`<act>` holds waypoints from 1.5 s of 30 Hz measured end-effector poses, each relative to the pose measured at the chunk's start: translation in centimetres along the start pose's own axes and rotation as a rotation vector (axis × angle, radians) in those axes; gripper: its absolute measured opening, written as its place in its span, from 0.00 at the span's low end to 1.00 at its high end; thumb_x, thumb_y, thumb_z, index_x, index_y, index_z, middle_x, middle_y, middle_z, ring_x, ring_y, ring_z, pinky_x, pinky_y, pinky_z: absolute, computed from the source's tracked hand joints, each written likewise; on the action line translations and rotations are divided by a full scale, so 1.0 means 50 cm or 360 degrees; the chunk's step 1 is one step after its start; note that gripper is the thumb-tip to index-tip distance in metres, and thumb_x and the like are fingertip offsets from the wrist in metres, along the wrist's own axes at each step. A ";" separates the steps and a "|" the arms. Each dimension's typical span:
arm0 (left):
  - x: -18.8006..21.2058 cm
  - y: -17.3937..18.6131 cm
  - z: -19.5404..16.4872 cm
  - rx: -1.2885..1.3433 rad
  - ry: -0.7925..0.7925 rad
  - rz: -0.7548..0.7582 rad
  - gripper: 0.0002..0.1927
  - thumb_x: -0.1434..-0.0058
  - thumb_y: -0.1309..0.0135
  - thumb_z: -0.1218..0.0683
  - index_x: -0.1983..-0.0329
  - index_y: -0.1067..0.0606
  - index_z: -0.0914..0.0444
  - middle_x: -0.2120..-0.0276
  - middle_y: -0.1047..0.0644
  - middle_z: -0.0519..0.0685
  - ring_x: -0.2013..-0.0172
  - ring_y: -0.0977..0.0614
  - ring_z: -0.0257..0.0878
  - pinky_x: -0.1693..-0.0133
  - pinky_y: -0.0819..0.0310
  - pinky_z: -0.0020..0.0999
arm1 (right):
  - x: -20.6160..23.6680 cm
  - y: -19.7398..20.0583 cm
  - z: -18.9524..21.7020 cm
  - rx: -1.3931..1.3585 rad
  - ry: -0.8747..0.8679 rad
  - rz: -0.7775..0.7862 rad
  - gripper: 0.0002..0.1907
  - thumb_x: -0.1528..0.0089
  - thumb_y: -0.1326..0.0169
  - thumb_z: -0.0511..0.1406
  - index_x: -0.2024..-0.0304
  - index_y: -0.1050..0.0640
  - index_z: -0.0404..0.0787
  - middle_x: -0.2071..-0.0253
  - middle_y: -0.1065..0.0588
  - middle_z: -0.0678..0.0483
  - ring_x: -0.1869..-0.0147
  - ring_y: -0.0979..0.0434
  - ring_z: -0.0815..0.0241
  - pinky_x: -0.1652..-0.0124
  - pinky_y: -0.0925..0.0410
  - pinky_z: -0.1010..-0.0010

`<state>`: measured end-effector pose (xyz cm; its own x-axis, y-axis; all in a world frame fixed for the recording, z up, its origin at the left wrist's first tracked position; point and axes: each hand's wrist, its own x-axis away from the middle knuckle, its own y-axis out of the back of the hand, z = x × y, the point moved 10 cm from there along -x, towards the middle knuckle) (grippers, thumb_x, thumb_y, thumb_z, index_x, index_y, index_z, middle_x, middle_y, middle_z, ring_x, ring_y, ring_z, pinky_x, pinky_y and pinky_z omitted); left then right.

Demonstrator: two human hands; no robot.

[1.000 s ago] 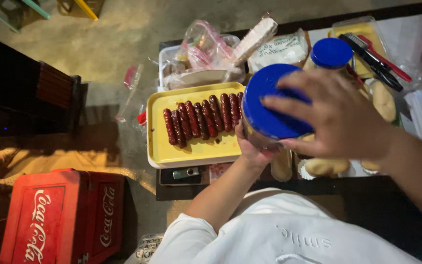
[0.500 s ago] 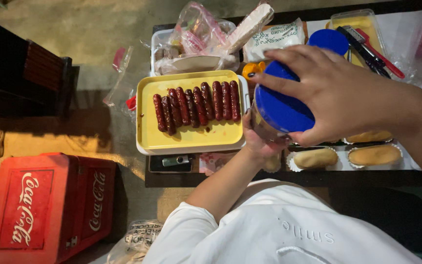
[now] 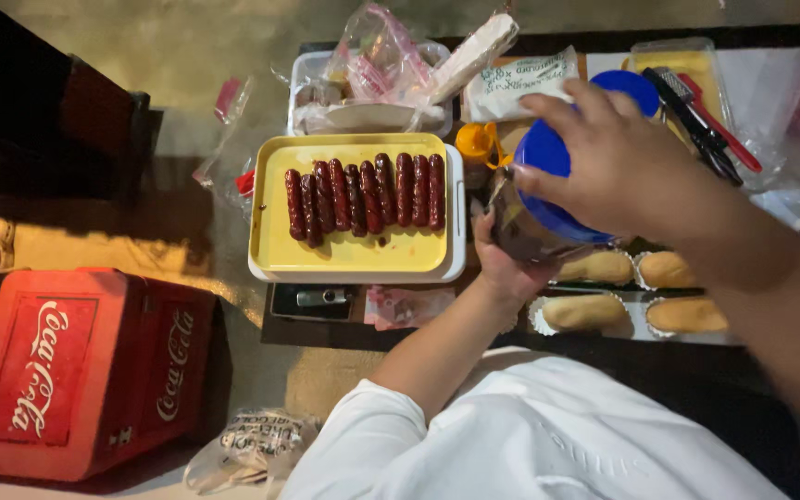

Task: The person prepares hot dogs by slicing buns lengthwise, placing cooked sausages into the buns, and arranging them on a tray. They handle buns and sausages with gloved hands and use a spoon to apply sauce to the sausages.

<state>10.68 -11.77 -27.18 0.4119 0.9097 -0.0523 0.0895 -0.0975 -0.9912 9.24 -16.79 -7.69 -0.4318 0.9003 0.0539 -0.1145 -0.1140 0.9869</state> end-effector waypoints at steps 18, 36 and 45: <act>-0.150 0.040 0.076 0.0078 -0.0199 0.0129 0.54 0.45 0.50 0.23 0.19 0.43 0.52 0.26 0.38 0.53 0.29 0.36 0.55 0.30 0.46 0.60 | -0.049 0.038 -0.148 0.0253 0.0183 0.0043 0.63 0.48 0.52 0.68 0.18 0.47 0.42 0.32 0.36 0.25 0.35 0.27 0.26 0.46 0.26 0.42; -0.229 0.070 0.084 0.0276 -0.0297 0.0170 0.51 0.42 0.46 0.26 0.22 0.40 0.55 0.26 0.36 0.51 0.29 0.33 0.52 0.30 0.43 0.53 | -0.114 -0.021 -0.202 0.0575 0.0503 0.0228 0.80 0.69 0.32 0.66 0.22 0.52 0.49 0.25 0.49 0.35 0.27 0.42 0.29 0.43 0.31 0.43; -0.314 0.106 0.047 0.0187 -0.0503 0.0237 0.40 0.31 0.52 0.33 0.25 0.40 0.59 0.32 0.35 0.52 0.34 0.33 0.52 0.34 0.39 0.50 | -0.176 -0.051 -0.288 -0.0123 -0.0229 0.0267 0.61 0.56 0.33 0.54 0.25 0.41 0.44 0.36 0.33 0.30 0.41 0.25 0.27 0.53 0.24 0.45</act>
<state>2.54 -25.64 -31.91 0.1103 0.9706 -0.2139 -0.0627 -0.2080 -0.9761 0.47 -30.48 -12.85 -0.3189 0.9161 0.2429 -0.1224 -0.2940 0.9479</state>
